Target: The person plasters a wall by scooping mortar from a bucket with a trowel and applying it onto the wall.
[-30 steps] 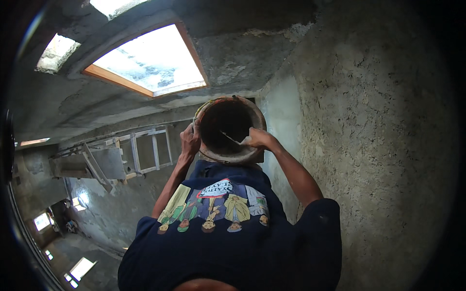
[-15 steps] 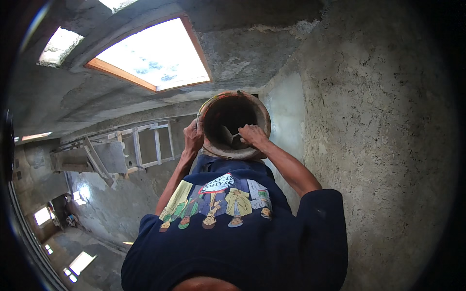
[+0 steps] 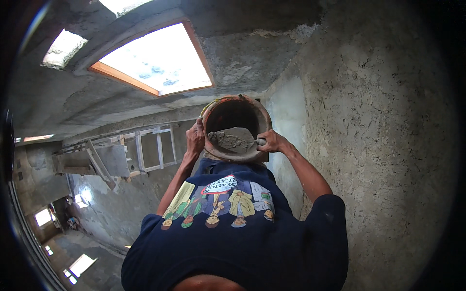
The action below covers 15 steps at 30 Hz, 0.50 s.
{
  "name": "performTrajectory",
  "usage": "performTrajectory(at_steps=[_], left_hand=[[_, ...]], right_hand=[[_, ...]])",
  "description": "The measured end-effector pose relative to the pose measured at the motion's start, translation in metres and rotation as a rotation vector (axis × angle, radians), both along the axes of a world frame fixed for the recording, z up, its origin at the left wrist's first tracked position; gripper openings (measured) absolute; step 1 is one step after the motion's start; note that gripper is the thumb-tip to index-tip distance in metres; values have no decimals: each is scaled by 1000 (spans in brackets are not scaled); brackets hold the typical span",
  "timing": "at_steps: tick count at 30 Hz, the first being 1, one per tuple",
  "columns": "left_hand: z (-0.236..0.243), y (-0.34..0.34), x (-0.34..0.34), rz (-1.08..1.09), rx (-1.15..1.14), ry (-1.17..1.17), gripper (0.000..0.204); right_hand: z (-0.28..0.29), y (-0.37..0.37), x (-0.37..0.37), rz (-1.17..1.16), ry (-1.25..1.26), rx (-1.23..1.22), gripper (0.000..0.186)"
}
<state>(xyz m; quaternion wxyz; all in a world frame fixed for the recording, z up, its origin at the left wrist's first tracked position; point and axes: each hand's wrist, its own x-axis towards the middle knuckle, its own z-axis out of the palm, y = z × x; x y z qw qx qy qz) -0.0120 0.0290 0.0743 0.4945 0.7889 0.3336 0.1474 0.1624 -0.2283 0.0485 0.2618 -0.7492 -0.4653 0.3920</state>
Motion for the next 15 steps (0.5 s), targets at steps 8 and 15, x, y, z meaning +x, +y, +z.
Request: performTrajectory(at_steps=[8,15], left_hand=[[0,5,5,-8,10,60,59],[-12,8,7,-43,124,-7,47]], right_hand=[[2,-16,-1,-219,-86,258,30],[37,27,42,-240,-225,236,41]])
